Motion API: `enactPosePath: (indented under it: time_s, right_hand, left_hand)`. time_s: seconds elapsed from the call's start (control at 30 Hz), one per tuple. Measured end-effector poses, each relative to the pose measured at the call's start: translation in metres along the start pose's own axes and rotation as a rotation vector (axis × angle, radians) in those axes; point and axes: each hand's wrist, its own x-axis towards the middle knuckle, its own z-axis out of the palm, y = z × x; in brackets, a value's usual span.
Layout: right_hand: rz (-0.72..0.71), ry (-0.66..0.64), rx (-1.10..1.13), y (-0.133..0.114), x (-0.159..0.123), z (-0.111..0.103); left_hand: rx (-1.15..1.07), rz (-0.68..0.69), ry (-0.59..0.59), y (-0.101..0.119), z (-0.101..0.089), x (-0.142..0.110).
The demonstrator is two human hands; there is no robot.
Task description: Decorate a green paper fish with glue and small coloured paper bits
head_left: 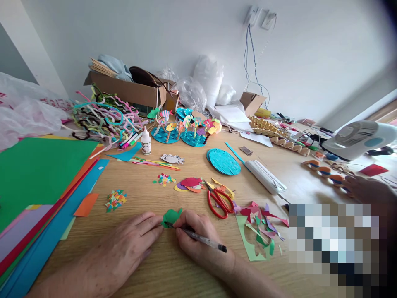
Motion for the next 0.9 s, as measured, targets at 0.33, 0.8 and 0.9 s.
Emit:
enactPosePath:
  time_s: [0.33, 0.8, 0.9]
  right_hand:
    - [-0.006, 0.009, -0.014, 0.0, -0.0002, -0.0002]
    - [-0.01, 0.008, -0.01, -0.0009, 0.0002, -0.0004]
    - [0.0, 0.01, -0.011, -0.0019, 0.0003, -0.0008]
  left_hand:
    - [-0.005, -0.005, -0.006, 0.0011, -0.0017, 0.0023]
    - [0.059, 0.025, 0.003, 0.0008, -0.0005, 0.0011]
    - [0.072, 0.022, -0.019, 0.0009, 0.0, -0.0001]
